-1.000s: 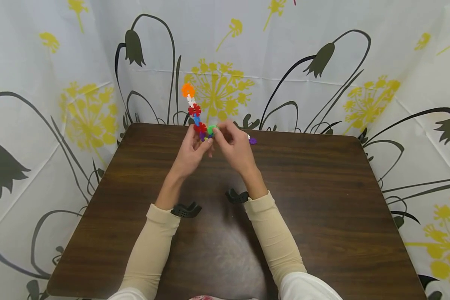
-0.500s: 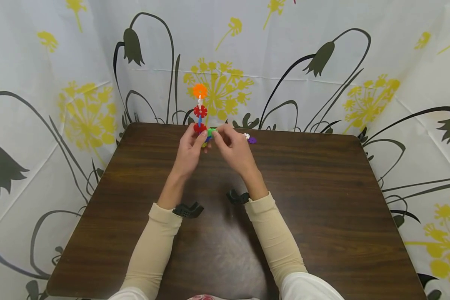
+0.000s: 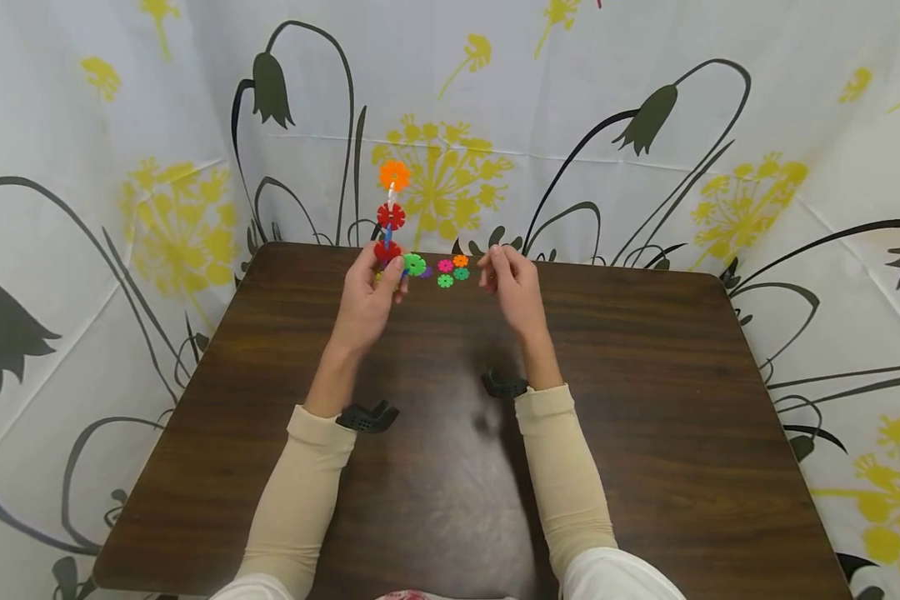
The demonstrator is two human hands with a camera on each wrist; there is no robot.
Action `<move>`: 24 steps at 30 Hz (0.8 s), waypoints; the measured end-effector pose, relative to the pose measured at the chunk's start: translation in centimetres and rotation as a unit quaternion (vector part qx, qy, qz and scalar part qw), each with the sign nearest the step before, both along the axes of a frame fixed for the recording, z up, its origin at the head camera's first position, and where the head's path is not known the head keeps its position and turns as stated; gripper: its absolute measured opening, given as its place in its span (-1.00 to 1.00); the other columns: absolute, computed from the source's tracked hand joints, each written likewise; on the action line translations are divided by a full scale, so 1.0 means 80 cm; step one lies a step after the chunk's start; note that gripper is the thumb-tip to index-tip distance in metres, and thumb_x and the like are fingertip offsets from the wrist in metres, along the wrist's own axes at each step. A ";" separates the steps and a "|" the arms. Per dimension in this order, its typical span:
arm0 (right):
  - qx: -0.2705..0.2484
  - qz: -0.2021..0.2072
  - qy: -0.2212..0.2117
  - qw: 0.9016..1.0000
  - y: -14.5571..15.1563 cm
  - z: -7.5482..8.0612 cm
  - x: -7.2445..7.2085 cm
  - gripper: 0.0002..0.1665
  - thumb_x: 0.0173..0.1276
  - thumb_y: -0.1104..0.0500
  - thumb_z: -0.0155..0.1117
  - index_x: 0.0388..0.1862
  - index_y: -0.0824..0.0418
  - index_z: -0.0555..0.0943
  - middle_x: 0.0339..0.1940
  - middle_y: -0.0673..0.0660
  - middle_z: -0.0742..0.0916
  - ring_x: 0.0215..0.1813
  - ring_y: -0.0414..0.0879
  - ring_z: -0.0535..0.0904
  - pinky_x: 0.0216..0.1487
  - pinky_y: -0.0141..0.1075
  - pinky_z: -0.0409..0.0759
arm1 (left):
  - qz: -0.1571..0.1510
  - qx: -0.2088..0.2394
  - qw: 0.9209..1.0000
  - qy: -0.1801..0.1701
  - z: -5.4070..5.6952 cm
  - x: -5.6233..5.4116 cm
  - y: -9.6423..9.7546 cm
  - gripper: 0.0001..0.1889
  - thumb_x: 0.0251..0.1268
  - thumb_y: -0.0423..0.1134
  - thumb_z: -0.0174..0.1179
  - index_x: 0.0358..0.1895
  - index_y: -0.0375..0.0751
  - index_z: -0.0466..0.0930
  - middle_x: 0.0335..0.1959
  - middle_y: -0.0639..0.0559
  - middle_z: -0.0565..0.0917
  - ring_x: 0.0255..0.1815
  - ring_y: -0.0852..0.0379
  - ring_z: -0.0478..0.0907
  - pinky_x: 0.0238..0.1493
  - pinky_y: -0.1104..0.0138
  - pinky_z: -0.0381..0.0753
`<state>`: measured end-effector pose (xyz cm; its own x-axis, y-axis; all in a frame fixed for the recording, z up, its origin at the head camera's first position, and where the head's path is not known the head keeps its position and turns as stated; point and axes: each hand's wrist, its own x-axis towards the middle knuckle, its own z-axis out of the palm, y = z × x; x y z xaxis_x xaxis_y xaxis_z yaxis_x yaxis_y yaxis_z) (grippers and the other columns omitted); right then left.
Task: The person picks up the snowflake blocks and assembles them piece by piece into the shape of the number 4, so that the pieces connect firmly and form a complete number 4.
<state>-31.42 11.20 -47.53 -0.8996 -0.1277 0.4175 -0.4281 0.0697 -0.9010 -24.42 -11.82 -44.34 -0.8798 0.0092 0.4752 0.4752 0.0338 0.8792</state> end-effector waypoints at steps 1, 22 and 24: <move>0.003 -0.014 -0.013 1.000 0.006 -0.005 -0.007 -0.47 0.79 0.05 0.00 -0.16 0.50 0.64 -0.49 0.22 0.64 -0.46 0.06 0.53 -0.41 -0.32 0.56 | 0.001 -0.002 1.000 0.001 0.001 0.000 -0.001 -0.85 0.70 -0.31 0.09 0.03 -0.37 0.44 -0.35 -0.09 0.51 -0.40 0.07 0.46 -0.40 0.38 0.55; 0.326 -0.122 -0.214 0.913 0.043 -0.116 -0.093 -0.45 0.63 0.00 0.13 0.51 0.08 0.45 0.27 0.31 0.70 0.24 0.30 0.64 0.30 0.23 0.53 | 0.006 -0.026 0.999 0.027 0.010 0.005 -0.003 -0.83 0.72 -0.26 0.09 0.03 -0.34 0.43 -0.35 -0.16 0.49 -0.37 -0.13 0.43 -0.40 0.36 0.49; 0.353 -0.125 -0.231 0.898 0.041 -0.112 -0.097 -0.41 0.64 -0.07 0.13 0.56 0.00 0.41 0.38 0.28 0.66 0.32 0.33 0.61 0.34 0.26 0.51 | 0.004 -0.025 0.999 0.027 0.011 0.005 -0.003 -0.84 0.72 -0.26 0.08 0.04 -0.33 0.43 -0.36 -0.11 0.49 -0.39 -0.08 0.42 -0.42 0.33 0.49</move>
